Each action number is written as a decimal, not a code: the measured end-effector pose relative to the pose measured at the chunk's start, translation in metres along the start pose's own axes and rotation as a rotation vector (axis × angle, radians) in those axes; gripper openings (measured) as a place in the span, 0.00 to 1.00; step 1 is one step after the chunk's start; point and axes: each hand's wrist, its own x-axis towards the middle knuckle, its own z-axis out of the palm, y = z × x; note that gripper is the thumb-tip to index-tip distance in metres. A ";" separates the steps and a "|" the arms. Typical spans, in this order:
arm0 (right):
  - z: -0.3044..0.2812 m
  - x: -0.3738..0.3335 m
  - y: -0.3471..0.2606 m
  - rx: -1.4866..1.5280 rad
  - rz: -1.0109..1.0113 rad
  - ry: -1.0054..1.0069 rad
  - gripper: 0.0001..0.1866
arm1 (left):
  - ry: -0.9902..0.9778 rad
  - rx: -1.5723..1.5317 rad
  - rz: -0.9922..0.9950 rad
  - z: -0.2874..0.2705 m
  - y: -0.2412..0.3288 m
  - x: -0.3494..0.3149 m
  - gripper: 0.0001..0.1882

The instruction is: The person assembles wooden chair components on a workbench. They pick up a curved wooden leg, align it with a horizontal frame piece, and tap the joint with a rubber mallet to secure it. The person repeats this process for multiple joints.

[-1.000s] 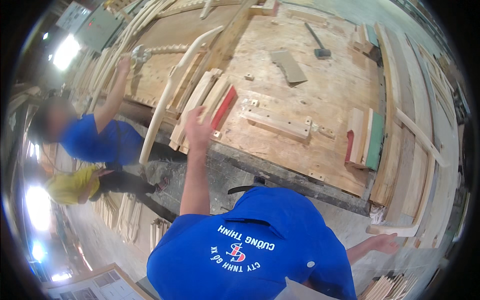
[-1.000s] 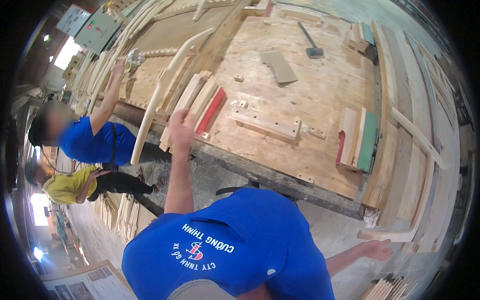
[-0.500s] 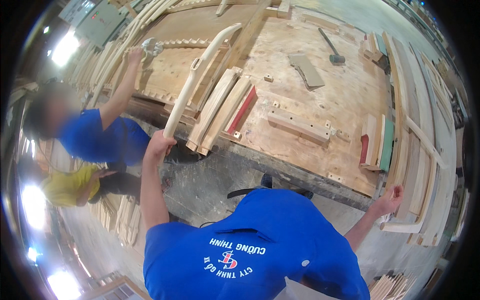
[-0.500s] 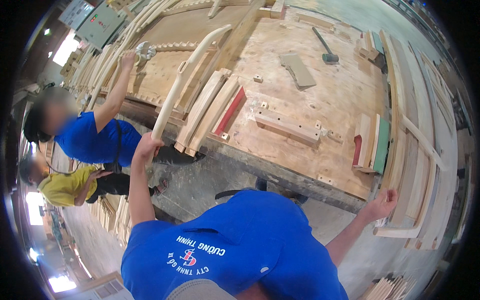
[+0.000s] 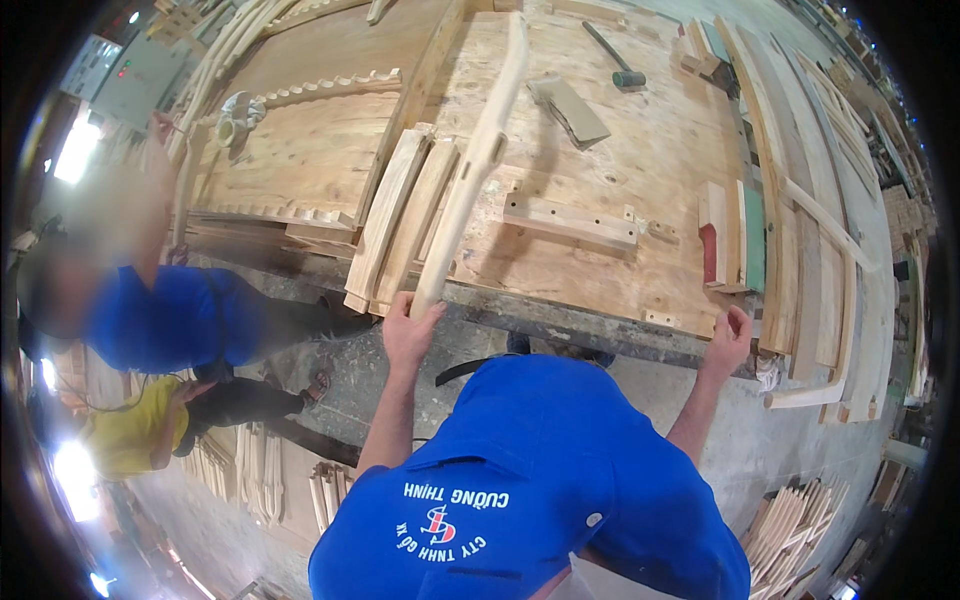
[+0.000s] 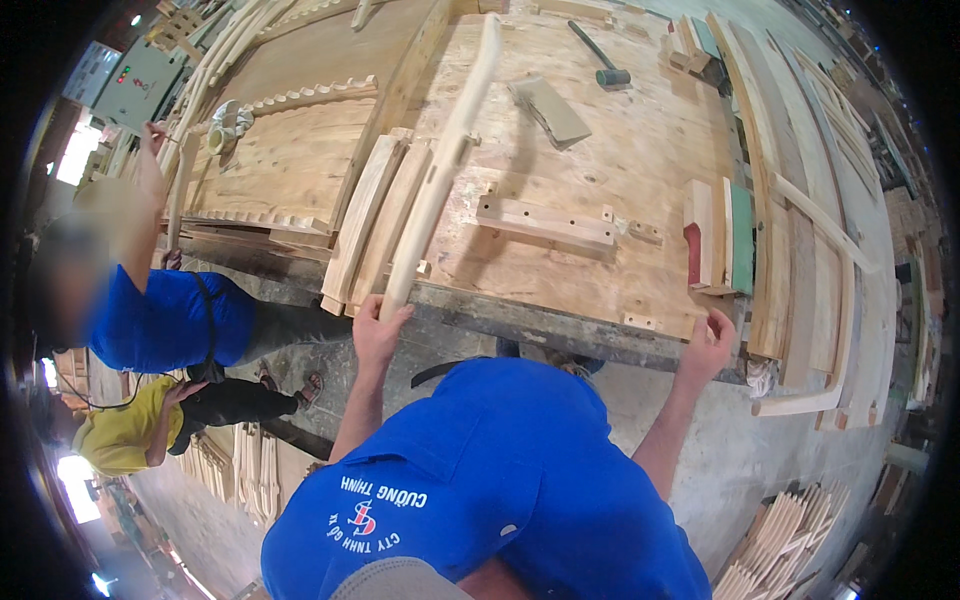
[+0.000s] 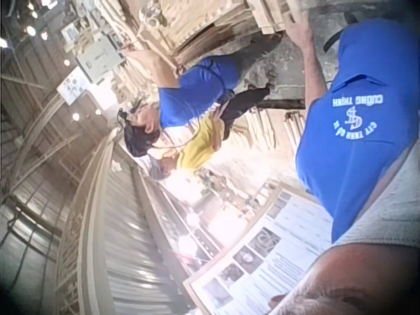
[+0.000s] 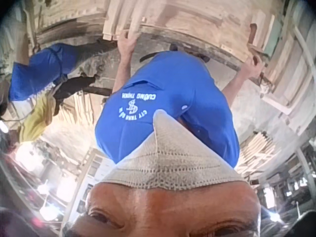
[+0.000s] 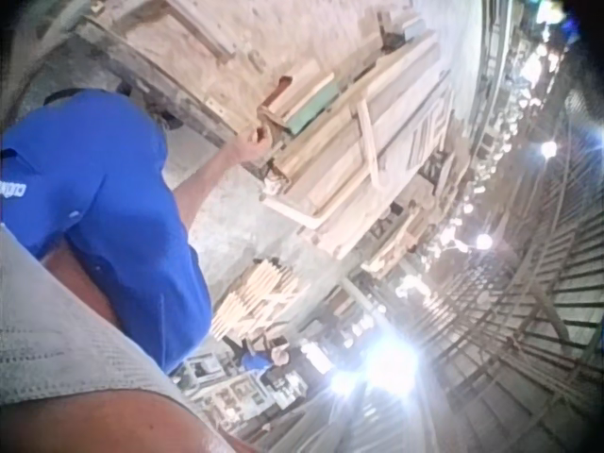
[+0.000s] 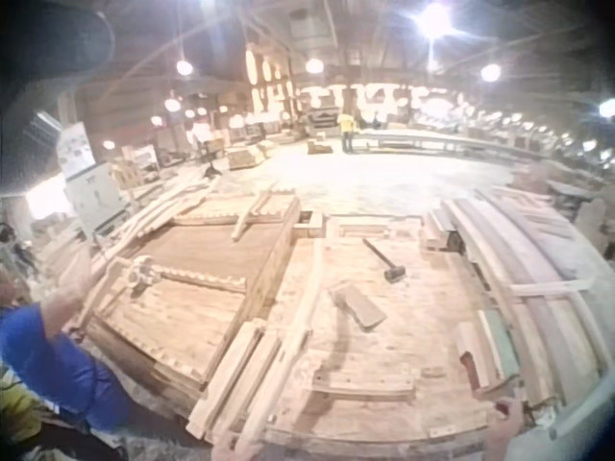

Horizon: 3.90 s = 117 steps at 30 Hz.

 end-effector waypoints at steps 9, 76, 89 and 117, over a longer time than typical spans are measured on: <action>0.002 -0.021 -0.001 -0.013 -0.003 -0.139 0.09 | 0.076 0.369 -0.182 0.041 -0.023 0.007 0.26; 0.223 0.124 -0.101 -0.361 -0.370 -1.012 0.26 | -0.105 0.253 0.508 0.058 0.064 0.069 0.16; 0.309 0.139 -0.056 -0.210 -0.470 -1.408 0.23 | -0.067 0.405 -0.157 0.028 -0.041 0.012 0.30; 0.320 0.124 -0.061 -0.136 -0.306 -1.428 0.22 | -0.011 0.466 -0.298 0.052 -0.035 0.020 0.31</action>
